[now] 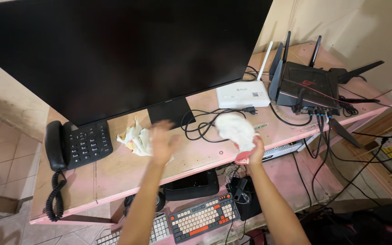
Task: The person wipes down various electronic devices including a desktop fan, a landline telephone, a computer monitor, and a handheld gaming console with a cloth.
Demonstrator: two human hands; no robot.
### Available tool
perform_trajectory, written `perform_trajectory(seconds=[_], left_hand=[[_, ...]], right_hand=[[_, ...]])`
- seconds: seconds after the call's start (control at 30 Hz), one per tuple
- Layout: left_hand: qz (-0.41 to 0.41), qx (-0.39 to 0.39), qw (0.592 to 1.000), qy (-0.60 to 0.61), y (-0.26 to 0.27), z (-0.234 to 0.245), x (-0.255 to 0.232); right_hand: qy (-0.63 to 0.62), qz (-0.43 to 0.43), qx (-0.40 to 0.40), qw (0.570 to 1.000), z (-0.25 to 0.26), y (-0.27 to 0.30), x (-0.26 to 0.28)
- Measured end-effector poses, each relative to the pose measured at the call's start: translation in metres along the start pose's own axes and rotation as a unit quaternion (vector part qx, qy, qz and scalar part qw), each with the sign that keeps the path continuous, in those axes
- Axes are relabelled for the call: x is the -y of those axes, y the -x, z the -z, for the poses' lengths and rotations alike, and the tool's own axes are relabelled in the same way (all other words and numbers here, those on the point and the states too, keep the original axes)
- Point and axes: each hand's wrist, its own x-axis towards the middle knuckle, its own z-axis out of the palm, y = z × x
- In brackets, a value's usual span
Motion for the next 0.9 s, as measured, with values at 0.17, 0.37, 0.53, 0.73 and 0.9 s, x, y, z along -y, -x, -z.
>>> perform_trajectory(seconds=[0.17,0.37,0.53,0.73,0.9], left_hand=[[-0.043,0.347,0.924,-0.155,-0.06,-0.079,-0.082],[0.003,0.386,0.906,-0.175,-0.083,-0.139,-0.057],[0.006,0.346,0.917,-0.197,-0.039,-0.199,-0.03],[-0.062,0.229,0.901,-0.363,0.0,-0.216,-0.033],[-0.179,0.193,0.903,-0.341,0.005,-0.084,-0.061]], right_hand=[[-0.065,0.05,0.053,0.995,0.006,-0.007,0.0],[-0.048,0.013,0.006,0.999,-0.006,-0.001,0.005],[-0.036,0.004,0.02,0.999,-0.011,-0.002,0.011],[-0.039,-0.042,0.035,0.998,-0.023,0.007,0.022],[-0.014,-0.021,0.155,0.988,-0.047,0.018,0.044]])
